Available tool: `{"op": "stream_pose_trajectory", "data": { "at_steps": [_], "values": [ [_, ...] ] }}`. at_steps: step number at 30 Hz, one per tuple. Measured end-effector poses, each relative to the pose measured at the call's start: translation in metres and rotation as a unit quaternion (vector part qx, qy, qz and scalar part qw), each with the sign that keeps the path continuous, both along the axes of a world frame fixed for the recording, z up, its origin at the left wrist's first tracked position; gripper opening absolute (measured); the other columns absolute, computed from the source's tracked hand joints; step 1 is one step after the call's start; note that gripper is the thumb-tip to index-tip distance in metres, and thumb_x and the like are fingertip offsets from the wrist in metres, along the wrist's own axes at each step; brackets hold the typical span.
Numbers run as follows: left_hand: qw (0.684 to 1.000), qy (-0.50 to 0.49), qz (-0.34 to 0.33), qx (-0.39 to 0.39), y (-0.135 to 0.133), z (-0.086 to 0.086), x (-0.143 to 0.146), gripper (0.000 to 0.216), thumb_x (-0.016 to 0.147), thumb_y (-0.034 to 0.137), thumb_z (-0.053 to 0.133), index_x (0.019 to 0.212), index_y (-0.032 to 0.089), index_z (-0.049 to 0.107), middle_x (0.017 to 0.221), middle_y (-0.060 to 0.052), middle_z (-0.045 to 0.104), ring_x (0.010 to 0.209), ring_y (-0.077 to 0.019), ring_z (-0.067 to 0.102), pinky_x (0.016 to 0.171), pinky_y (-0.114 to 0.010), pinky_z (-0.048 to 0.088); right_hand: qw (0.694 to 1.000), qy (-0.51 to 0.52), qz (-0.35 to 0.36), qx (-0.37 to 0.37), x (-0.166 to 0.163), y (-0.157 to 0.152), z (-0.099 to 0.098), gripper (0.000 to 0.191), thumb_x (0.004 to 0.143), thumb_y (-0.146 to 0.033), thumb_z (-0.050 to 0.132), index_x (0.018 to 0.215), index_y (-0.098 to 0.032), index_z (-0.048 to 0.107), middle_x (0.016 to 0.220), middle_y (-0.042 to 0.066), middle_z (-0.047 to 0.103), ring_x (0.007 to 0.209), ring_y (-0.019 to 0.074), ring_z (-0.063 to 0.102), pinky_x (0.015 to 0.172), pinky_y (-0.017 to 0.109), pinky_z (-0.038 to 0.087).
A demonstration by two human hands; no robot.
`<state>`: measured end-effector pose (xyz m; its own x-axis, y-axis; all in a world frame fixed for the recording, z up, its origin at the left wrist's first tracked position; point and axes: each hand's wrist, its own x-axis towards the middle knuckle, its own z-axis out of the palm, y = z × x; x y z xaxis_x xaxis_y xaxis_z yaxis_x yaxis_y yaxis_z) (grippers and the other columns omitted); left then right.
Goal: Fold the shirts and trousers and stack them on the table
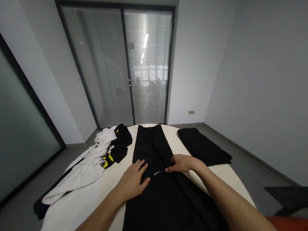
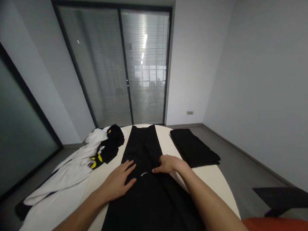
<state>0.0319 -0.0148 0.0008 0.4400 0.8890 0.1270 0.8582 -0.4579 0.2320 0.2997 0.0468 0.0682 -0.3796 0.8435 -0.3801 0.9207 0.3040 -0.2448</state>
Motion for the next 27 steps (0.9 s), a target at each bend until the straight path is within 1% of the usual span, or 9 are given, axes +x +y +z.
{"op": "stream_pose_trajectory", "data": {
  "at_steps": [3,6,9,13,17,20,22,24,27],
  "values": [
    [1.000,-0.007,-0.013,-0.012,0.004,-0.004,-0.003,0.067,0.095,0.057,0.043,0.152,0.022,0.040,0.161,-0.008,0.031,0.150,-0.0293,0.023,0.121,-0.048,0.024,0.993,0.090,0.045,-0.063,0.011,-0.004,-0.001,0.045,0.079,-0.059,0.067,0.087,-0.015,0.065,0.069,0.001,0.062,0.062,0.0151,0.056,0.055,0.025,0.037],
    [0.999,-0.004,-0.024,-0.023,0.004,-0.006,-0.004,0.069,0.096,0.061,0.041,0.154,0.024,0.035,0.163,-0.008,0.026,0.151,-0.0289,0.018,0.122,-0.049,0.021,0.969,0.216,0.053,-0.104,0.018,-0.009,-0.009,0.045,0.078,-0.052,0.072,0.100,-0.015,0.061,0.068,-0.003,0.057,0.059,0.0103,0.050,0.053,0.021,0.037],
    [0.999,-0.002,-0.023,-0.024,0.003,-0.007,-0.004,0.068,0.096,0.063,0.038,0.154,0.028,0.033,0.164,-0.007,0.023,0.152,-0.0298,0.014,0.122,-0.053,0.017,0.934,0.293,0.040,-0.201,0.018,-0.018,-0.014,0.069,0.076,-0.053,0.075,0.130,-0.017,0.050,0.073,-0.005,0.057,0.060,0.0093,0.050,0.052,0.019,0.040],
    [0.999,0.008,-0.015,-0.027,0.002,-0.009,-0.003,0.069,0.097,0.064,0.035,0.155,0.029,0.031,0.165,-0.007,0.019,0.152,-0.0307,0.011,0.121,-0.053,0.017,0.938,0.227,0.040,-0.259,0.015,-0.030,-0.008,0.117,0.068,-0.052,0.083,0.158,-0.019,0.016,0.085,-0.001,0.062,0.061,0.0108,0.055,0.051,0.019,0.043],
    [1.000,0.007,0.009,-0.015,0.002,-0.016,0.000,0.069,0.096,0.065,0.034,0.154,0.029,0.033,0.165,-0.008,0.021,0.152,-0.0334,0.014,0.120,-0.056,0.019,0.948,0.179,0.054,-0.258,0.014,-0.038,0.000,0.133,0.060,-0.049,0.088,0.160,-0.022,0.005,0.102,0.005,0.064,0.061,0.0096,0.057,0.050,0.019,0.044],
    [0.999,0.006,0.036,0.006,0.003,-0.018,0.005,0.069,0.095,0.066,0.037,0.153,0.027,0.037,0.164,-0.009,0.023,0.151,-0.0348,0.016,0.119,-0.057,0.020,0.924,0.258,0.066,-0.275,0.014,-0.037,-0.004,0.129,0.065,-0.044,0.087,0.159,-0.029,-0.001,0.107,0.004,0.064,0.062,0.0082,0.060,0.051,0.018,0.046],
    [0.998,0.003,0.053,0.028,0.004,-0.016,0.010,0.070,0.094,0.064,0.041,0.151,0.023,0.040,0.163,-0.012,0.026,0.150,-0.0351,0.022,0.119,-0.056,0.021,0.906,0.331,0.066,-0.256,0.014,-0.034,-0.011,0.117,0.075,-0.041,0.080,0.158,-0.033,-0.001,0.107,0.002,0.064,0.061,0.0071,0.061,0.052,0.017,0.047],
    [0.997,-0.004,0.062,0.046,0.004,-0.011,0.014,0.067,0.093,0.060,0.046,0.147,0.020,0.046,0.158,-0.014,0.035,0.145,-0.0339,0.032,0.119,-0.053,0.025,0.909,0.356,0.053,-0.209,0.014,-0.031,-0.017,0.097,0.082,-0.041,0.074,0.157,-0.031,0.013,0.102,0.001,0.064,0.057,0.0055,0.059,0.050,0.017,0.046],
    [0.997,-0.021,0.046,0.050,0.002,-0.005,0.017,0.057,0.093,0.053,0.050,0.139,0.020,0.054,0.145,-0.013,0.051,0.134,-0.0302,0.046,0.115,-0.046,0.035,0.935,0.303,0.043,-0.178,0.017,-0.028,-0.022,0.074,0.080,-0.048,0.074,0.141,-0.020,0.042,0.084,-0.003,0.060,0.051,0.0057,0.054,0.045,0.016,0.043]
  ]
}}
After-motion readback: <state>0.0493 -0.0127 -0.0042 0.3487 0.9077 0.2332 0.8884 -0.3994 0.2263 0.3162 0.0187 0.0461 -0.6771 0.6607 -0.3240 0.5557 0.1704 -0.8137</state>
